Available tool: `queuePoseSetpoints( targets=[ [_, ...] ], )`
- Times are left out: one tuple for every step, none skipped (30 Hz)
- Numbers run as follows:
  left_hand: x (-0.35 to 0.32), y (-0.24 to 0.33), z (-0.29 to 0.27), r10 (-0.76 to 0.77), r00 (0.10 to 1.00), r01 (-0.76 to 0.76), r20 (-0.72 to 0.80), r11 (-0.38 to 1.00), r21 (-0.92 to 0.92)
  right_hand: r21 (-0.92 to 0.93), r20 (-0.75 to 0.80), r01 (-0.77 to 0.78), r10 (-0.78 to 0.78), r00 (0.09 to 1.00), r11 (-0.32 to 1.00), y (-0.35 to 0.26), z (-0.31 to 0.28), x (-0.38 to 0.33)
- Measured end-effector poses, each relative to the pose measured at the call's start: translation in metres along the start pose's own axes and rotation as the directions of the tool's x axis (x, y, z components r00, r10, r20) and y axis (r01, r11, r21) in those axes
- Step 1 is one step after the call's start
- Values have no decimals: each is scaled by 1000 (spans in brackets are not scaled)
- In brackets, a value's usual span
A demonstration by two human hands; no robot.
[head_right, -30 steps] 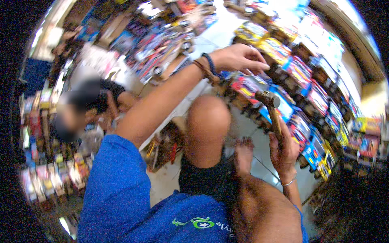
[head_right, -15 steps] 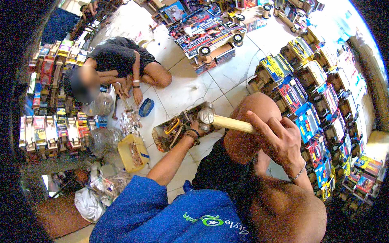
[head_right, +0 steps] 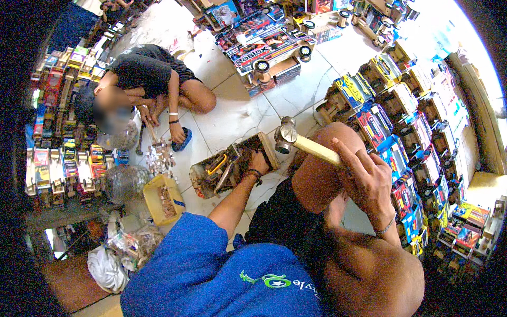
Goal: The person sits on the floor and assembles wooden toy trucks by inserting wheels and securing them with a hammer. They handle multiple toy trucks, pick up wheels, and use a hammer to tap the wheels into place.
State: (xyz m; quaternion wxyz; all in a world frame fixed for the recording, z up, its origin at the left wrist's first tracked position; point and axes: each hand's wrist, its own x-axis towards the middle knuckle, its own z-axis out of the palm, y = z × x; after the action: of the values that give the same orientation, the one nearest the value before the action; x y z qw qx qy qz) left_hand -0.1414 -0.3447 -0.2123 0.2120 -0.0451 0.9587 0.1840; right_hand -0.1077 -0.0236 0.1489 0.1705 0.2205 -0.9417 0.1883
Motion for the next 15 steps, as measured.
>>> queuePoseSetpoints(
  targets=[
    [-4, -1, -2, -36, 994, 34, -102, 999, -22, 4, -3, 3, -3, 1000, 1000, 1, 0, 0],
    [-5, -3, -7, -84, 994, 79, -67, 993, -84, 5, -2, 6, -6, 1000, 1000, 1, 0, 0],
    [-6, -4, -11, -161, 986, 166, 42, 976, -144, 4, 5, -1, 1, 1000, 1000, 2, 0, 0],
    [-7, -4, -15, -237, 962, 261, 135, 944, -200, 10, -1, 4, -4, 1000, 1000, 2, 1, -1],
    [-8, -4, -16, -221, 963, 248, 152, 950, -189, 12, -3, 1, -1, 1000, 1000, 2, 1, -1],
    [-7, -4, -16, -208, 968, 232, 140, 955, -186, 14, -1, -5, 5, 1000, 1000, 2, 1, -1],
    [-5, -3, -14, -202, 972, 221, 120, 960, -174, 14, -5, 0, 0, 1000, 1000, 3, 1, -1],
    [-3, -3, -10, -195, 978, 207, 79, 958, -200, 15, -4, 0, 0, 1000, 1000, 3, 1, -2],
    [0, -3, -6, -195, 980, 197, 28, 956, -216, 19, 8, -2, 2, 1000, 1000, 3, 1, -2],
    [3, -3, -3, -193, 981, 187, -8, 959, -212, 15, 0, 8, -8, 1000, 1000, 4, 1, -3],
    [5, -5, 0, -193, 979, 168, -66, 945, -281, 14, 3, 15, -15, 1000, 1000, 4, 1, -3],
    [4, -7, 1, -194, 975, 150, -106, 933, -327, 14, 12, 14, -14, 1000, 1000, 5, 1, -4],
    [2, -8, 1, -231, 969, 183, -91, 913, -364, 11, 8, 18, -18, 1000, 1000, 5, 1, -4],
    [-2, -8, -1, -177, 972, 103, -155, 911, -398, 7, 7, 15, -15, 1000, 1000, 5, 1, -4],
    [-9, -8, -5, -161, 973, 79, -162, 902, -424, 6, 10, 8, -8, 1000, 1000, 5, 2, -4]
  ],
)
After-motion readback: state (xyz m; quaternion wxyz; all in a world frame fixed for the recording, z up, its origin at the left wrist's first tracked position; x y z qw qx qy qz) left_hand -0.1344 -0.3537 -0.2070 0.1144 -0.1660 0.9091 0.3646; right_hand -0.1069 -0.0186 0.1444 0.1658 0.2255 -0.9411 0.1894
